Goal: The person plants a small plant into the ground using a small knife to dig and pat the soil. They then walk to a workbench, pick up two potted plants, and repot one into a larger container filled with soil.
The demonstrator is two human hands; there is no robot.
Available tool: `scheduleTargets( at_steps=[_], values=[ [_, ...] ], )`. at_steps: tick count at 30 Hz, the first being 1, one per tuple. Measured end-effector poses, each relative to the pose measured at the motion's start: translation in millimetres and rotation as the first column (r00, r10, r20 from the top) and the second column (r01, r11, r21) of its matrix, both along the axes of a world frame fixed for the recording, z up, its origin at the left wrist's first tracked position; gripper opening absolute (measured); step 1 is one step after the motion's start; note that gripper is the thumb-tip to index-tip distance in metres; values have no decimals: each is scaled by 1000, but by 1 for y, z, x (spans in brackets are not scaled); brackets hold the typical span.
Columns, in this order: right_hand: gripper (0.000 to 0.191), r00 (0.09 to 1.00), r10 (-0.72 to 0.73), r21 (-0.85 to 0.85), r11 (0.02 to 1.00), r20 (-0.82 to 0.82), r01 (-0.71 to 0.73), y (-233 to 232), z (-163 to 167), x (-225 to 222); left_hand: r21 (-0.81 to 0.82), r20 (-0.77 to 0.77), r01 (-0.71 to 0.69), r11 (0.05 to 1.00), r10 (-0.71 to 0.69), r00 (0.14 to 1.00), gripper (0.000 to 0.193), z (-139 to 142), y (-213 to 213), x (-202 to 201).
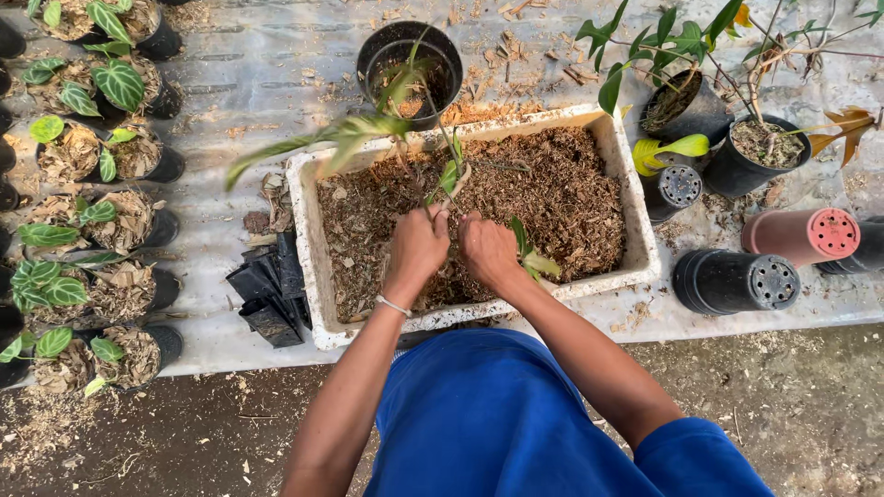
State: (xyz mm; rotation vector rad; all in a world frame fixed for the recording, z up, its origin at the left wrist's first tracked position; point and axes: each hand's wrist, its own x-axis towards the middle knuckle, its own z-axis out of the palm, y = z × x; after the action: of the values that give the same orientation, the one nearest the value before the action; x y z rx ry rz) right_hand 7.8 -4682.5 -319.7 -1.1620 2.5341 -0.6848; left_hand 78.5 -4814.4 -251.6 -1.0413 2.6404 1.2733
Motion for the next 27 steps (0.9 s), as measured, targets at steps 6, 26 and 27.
scheduleTargets(
  at_steps=[6, 26, 27],
  values=[
    [15, 1000, -28, -138, 990, -8, 27, 4, -12, -1, -265, -389, 107, 958, -208, 897, 10, -23, 10, 16],
    [21, 1000, 6, 152, 988, 31, -11, 2, -24, -9, 586, -2, -41, 809, 52, 999, 22, -32, -30, 16],
    [20, 999, 36, 135, 990, -6, -35, 3, -19, -9, 632, -6, -29, 775, 43, 999, 23, -27, -36, 15]
  ],
)
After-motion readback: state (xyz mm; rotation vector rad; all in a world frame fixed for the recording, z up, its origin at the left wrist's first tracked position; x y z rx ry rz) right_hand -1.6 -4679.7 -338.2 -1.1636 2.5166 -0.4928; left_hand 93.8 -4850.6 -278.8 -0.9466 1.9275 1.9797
